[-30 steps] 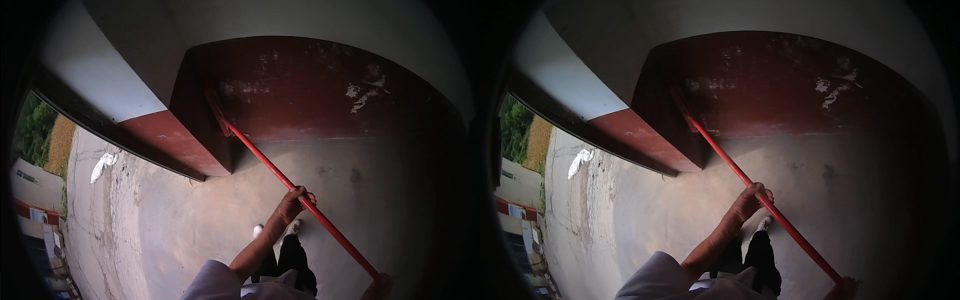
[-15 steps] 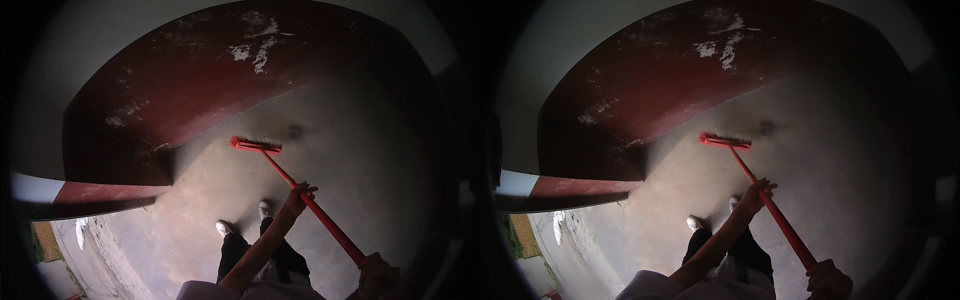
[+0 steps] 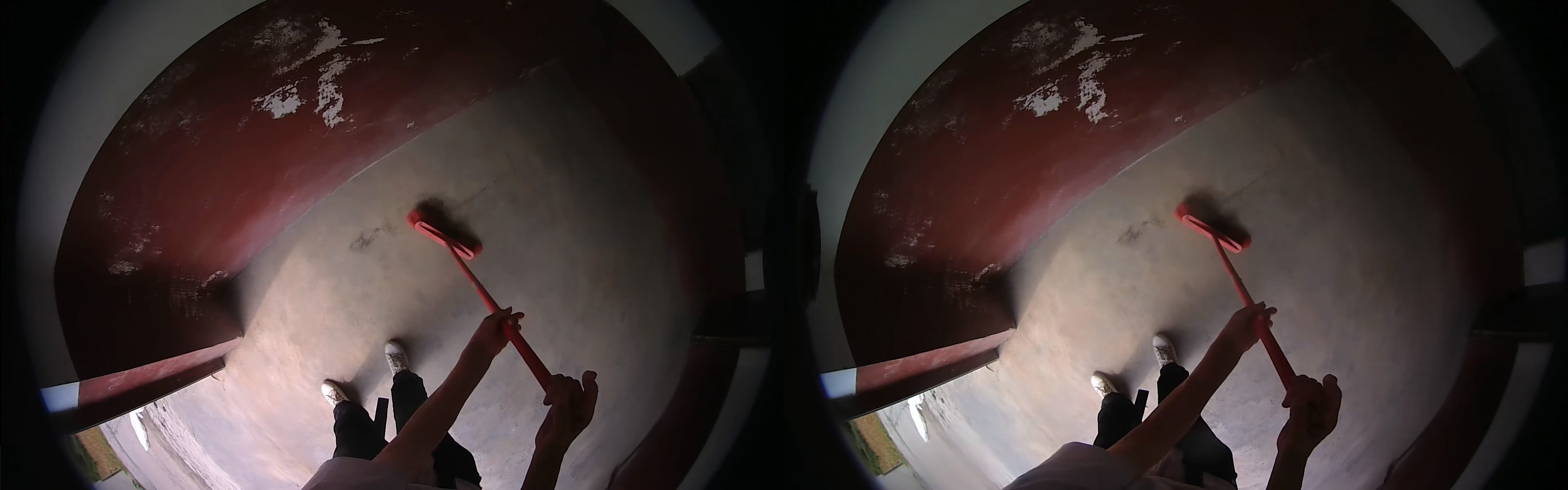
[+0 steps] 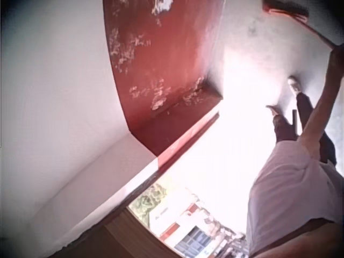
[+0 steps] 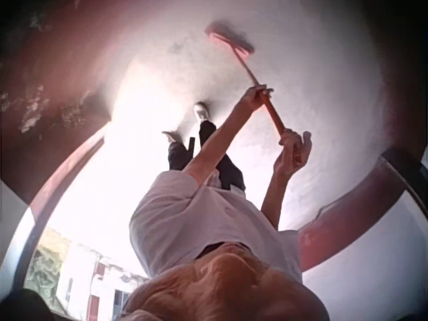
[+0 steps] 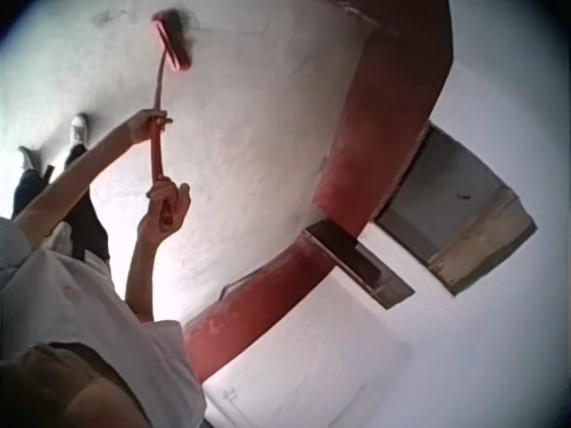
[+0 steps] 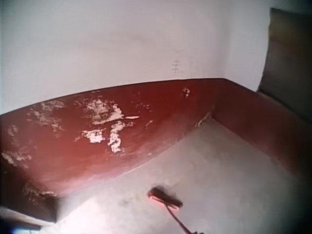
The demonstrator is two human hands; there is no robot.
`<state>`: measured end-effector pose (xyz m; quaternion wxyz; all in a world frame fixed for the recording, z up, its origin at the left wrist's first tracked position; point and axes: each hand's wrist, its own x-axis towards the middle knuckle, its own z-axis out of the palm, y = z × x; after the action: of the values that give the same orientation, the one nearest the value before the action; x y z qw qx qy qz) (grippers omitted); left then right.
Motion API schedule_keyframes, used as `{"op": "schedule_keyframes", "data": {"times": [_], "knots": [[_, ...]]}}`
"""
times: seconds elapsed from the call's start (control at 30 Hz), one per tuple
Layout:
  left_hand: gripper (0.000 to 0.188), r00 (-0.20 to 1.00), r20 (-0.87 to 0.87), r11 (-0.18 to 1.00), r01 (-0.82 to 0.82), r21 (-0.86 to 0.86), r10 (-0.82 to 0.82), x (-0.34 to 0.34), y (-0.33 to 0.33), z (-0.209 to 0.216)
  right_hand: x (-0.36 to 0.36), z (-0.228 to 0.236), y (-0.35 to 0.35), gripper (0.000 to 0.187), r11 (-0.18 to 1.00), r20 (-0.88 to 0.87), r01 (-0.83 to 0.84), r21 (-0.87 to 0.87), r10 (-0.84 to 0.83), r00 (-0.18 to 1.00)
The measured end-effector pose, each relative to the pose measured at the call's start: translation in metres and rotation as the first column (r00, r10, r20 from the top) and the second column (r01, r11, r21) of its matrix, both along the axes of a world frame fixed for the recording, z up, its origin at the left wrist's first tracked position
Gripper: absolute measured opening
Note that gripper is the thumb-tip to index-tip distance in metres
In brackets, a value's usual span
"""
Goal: The person sweeps a concrete floor with a red broom, moving debris toward the doorway. The camera wearer sweeps along the wall and then across the open area, gathering dust and small items into a pile near the exit.
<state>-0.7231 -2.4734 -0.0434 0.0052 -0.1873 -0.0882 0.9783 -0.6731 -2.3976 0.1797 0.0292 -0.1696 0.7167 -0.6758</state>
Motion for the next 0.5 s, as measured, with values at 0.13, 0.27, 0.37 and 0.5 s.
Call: {"op": "schedule_keyframes", "data": {"times": [0.13,0.27,0.37,0.5], "knots": [[0.015,0.995,-0.024,0.994,-0.092,0.053,0.093,0.052,0.001,0.042,-0.022,0.030,0.019,0.041,0.962,0.241,0.267,-0.062,-0.245,0.939],[0.011,0.912,0.343,0.971,-0.240,0.002,0.225,0.117,-0.031,0.002,-0.028,-0.025,0.000,0.032,0.948,0.583,0.209,-0.238,-0.033,0.812],[0.010,0.808,0.446,0.917,-0.391,-0.083,0.385,0.156,-0.073,0.003,-0.012,-0.037,-0.034,0.030,0.936,0.665,0.060,-0.347,0.200,0.720],[0.010,0.774,0.250,0.813,-0.567,-0.134,0.581,0.193,-0.139,0.032,0.013,0.034,-0.098,0.025,0.960,0.431,-0.155,-0.234,0.246,0.868]]}}
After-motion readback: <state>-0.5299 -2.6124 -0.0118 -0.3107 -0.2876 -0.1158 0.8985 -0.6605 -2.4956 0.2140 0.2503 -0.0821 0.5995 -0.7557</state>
